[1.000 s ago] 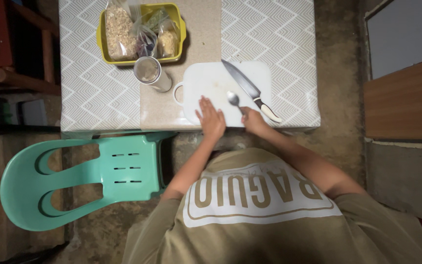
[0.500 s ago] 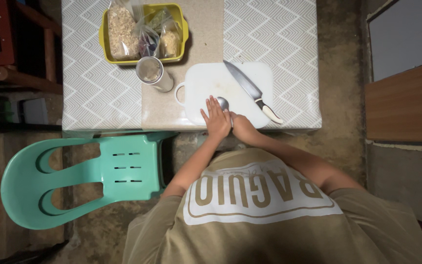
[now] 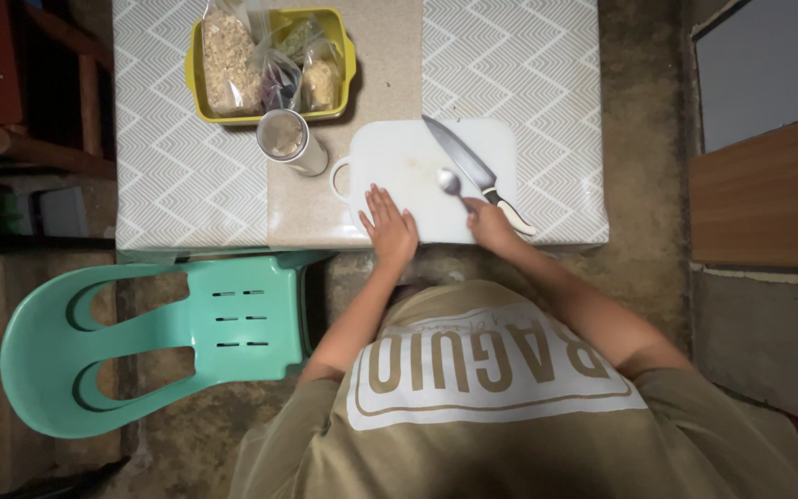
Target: The person slices a piece of ginger on a white cutting board using a knife and then places the sliced pieces into a small metal cup.
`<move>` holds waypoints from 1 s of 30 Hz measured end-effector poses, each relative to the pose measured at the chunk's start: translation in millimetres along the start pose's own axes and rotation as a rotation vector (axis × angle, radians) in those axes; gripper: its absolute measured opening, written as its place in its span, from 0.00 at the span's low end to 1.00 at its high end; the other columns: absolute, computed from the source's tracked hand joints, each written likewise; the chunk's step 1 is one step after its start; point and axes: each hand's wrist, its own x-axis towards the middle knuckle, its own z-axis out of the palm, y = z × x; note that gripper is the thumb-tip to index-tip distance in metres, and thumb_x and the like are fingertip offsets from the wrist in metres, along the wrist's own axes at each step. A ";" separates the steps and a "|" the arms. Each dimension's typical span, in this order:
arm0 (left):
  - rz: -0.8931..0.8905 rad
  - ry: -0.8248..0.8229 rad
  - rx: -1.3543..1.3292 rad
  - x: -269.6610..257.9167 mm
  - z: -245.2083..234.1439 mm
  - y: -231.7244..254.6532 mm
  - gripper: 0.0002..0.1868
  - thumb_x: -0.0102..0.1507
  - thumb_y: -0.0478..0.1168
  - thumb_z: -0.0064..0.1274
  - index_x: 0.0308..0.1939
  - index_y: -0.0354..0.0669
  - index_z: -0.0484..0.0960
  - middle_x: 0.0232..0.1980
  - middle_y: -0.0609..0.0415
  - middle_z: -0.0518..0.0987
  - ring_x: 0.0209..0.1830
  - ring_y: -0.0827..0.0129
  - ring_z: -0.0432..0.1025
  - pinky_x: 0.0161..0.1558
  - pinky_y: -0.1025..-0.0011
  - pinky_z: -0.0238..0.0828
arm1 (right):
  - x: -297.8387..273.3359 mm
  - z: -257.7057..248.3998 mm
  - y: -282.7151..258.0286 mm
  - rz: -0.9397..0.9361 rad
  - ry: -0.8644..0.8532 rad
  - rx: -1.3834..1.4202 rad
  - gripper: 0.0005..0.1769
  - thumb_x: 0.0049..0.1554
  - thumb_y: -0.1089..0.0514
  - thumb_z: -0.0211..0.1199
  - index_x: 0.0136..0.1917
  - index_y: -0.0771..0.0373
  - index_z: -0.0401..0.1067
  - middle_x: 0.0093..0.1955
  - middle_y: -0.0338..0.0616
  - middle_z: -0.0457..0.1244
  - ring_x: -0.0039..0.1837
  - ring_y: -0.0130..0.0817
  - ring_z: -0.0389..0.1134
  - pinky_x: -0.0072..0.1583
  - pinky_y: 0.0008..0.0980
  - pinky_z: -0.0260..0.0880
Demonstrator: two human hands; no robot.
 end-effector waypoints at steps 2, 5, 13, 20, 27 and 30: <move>0.005 -0.042 0.027 -4.6 3.4 -0.3 0.39 0.68 0.47 0.38 0.77 0.24 0.51 0.84 0.37 0.44 0.86 0.47 0.37 0.78 0.40 0.25 | -3.5 -11.1 -2.1 -0.010 0.045 -0.179 0.25 0.57 0.69 0.56 0.69 0.68 0.70 0.47 0.69 0.68 0.50 0.61 0.71 0.53 0.51 0.71; 0.039 -0.111 0.032 -3.5 10.0 9.2 0.39 0.68 0.47 0.37 0.77 0.24 0.52 0.84 0.38 0.45 0.85 0.48 0.37 0.78 0.39 0.25 | -11.9 -9.4 -28.2 0.020 -0.082 -0.099 0.36 0.49 0.74 0.50 0.72 0.74 0.61 0.41 0.68 0.67 0.44 0.61 0.71 0.49 0.51 0.72; 0.108 -0.125 -0.030 1.8 18.2 21.3 0.36 0.71 0.47 0.34 0.77 0.24 0.53 0.85 0.38 0.46 0.86 0.48 0.37 0.77 0.37 0.23 | -9.3 32.6 -43.4 -0.056 -0.112 -0.020 0.28 0.53 0.72 0.52 0.67 0.72 0.68 0.46 0.68 0.68 0.48 0.60 0.72 0.51 0.50 0.72; 0.234 -0.001 -0.264 16.1 6.0 9.2 0.33 0.71 0.40 0.37 0.77 0.23 0.54 0.83 0.34 0.49 0.84 0.43 0.42 0.79 0.47 0.38 | 4.7 28.2 -20.1 0.255 -0.257 0.338 0.30 0.55 0.72 0.54 0.71 0.66 0.67 0.38 0.44 0.66 0.29 0.32 0.64 0.33 0.34 0.64; -0.030 0.207 -0.694 51.8 -49.9 -24.5 0.10 0.69 0.34 0.53 0.50 0.31 0.85 0.60 0.43 0.82 0.57 0.54 0.80 0.57 0.65 0.76 | 18.8 3.1 -60.9 0.250 -0.263 0.477 0.29 0.58 0.70 0.54 0.73 0.65 0.64 0.36 0.40 0.64 0.27 0.24 0.58 0.30 0.29 0.61; -0.008 0.218 -0.781 62.8 -62.9 -33.4 0.05 0.65 0.33 0.59 0.41 0.31 0.85 0.50 0.46 0.85 0.46 0.59 0.81 0.49 0.69 0.79 | 31.2 -10.8 -122.0 0.306 -0.196 0.351 0.24 0.63 0.64 0.54 0.72 0.61 0.68 0.35 0.41 0.64 0.28 0.28 0.57 0.32 0.31 0.60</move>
